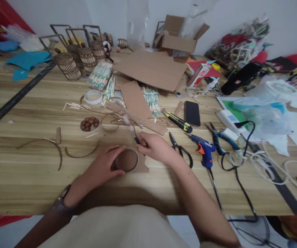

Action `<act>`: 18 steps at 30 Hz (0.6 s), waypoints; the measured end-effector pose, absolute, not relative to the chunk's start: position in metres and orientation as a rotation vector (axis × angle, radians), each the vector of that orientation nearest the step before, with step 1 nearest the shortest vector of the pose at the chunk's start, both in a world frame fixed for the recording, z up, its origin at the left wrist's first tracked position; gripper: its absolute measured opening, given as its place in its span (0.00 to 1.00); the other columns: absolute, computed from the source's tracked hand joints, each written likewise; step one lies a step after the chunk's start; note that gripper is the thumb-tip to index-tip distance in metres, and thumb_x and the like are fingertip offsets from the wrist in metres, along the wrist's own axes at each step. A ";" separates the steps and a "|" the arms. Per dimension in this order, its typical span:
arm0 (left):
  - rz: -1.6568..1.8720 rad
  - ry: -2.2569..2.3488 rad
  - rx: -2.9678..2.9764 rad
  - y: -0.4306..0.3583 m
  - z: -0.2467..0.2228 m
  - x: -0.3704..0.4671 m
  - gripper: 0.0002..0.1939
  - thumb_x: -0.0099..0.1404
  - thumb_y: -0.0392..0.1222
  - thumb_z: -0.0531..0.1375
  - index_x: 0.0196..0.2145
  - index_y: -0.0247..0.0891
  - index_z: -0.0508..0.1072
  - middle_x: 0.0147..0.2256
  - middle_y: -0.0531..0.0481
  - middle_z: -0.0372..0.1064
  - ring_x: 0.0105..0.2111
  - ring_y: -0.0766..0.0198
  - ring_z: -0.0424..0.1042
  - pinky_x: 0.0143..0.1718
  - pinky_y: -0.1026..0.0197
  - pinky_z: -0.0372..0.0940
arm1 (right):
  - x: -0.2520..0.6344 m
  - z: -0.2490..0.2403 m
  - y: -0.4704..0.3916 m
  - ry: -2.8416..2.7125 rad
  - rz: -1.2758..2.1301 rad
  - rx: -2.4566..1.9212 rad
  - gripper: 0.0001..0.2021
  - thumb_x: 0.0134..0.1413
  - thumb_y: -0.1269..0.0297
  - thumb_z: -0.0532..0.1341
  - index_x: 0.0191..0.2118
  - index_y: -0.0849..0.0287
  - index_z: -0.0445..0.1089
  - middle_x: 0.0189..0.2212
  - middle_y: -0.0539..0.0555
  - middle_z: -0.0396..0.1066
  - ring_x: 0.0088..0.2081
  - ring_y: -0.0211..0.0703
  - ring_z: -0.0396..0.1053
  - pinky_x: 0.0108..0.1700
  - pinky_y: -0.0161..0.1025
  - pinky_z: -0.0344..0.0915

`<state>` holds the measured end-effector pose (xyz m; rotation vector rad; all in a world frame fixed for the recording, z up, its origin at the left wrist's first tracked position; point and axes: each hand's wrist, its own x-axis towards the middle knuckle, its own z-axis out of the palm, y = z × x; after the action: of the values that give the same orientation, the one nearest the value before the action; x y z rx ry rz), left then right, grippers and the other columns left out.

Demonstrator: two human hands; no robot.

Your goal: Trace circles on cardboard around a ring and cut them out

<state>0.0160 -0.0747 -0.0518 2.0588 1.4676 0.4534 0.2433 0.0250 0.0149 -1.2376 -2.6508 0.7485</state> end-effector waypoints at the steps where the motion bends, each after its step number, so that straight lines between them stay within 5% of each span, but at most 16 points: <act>1: 0.454 1.469 2.056 -0.074 -0.053 0.016 0.42 0.60 0.43 0.72 0.68 0.42 0.62 0.65 0.39 0.68 0.65 0.40 0.63 0.65 0.35 0.61 | 0.253 0.010 0.016 -2.572 0.765 -1.253 0.05 0.63 0.67 0.59 0.35 0.58 0.69 0.23 0.48 0.71 0.24 0.41 0.68 0.27 0.34 0.61; 6: 0.448 1.477 2.046 -0.074 -0.054 0.015 0.44 0.58 0.42 0.73 0.68 0.41 0.62 0.65 0.37 0.67 0.65 0.40 0.63 0.65 0.35 0.61 | 0.271 -0.022 -0.026 -2.302 0.801 -1.207 0.11 0.70 0.67 0.51 0.44 0.57 0.71 0.40 0.57 0.80 0.41 0.47 0.79 0.43 0.41 0.74; 10: 0.433 1.488 2.039 -0.073 -0.053 0.015 0.45 0.57 0.40 0.73 0.68 0.39 0.62 0.64 0.36 0.67 0.65 0.40 0.63 0.65 0.36 0.60 | 0.264 -0.049 -0.040 -2.302 0.798 -1.074 0.14 0.64 0.61 0.64 0.52 0.57 0.71 0.54 0.63 0.77 0.55 0.57 0.75 0.56 0.52 0.72; 13: 0.423 1.494 2.031 -0.072 -0.052 0.015 0.44 0.58 0.40 0.74 0.68 0.40 0.62 0.64 0.36 0.68 0.65 0.41 0.64 0.65 0.36 0.60 | 0.262 -0.062 -0.039 -2.381 0.731 -0.992 0.28 0.56 0.58 0.73 0.58 0.59 0.67 0.58 0.68 0.74 0.58 0.63 0.73 0.57 0.58 0.71; 18: 0.418 1.509 2.019 -0.072 -0.051 0.016 0.44 0.57 0.42 0.74 0.68 0.37 0.63 0.65 0.35 0.67 0.65 0.40 0.64 0.65 0.36 0.60 | 0.265 -0.067 -0.037 -2.424 0.690 -0.948 0.32 0.53 0.55 0.75 0.59 0.59 0.65 0.59 0.69 0.72 0.58 0.65 0.72 0.57 0.59 0.71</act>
<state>0.0160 -0.0724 -0.0511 2.0185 1.5088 0.4178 0.2653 -0.0372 -0.0667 -0.9481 -2.4239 0.6904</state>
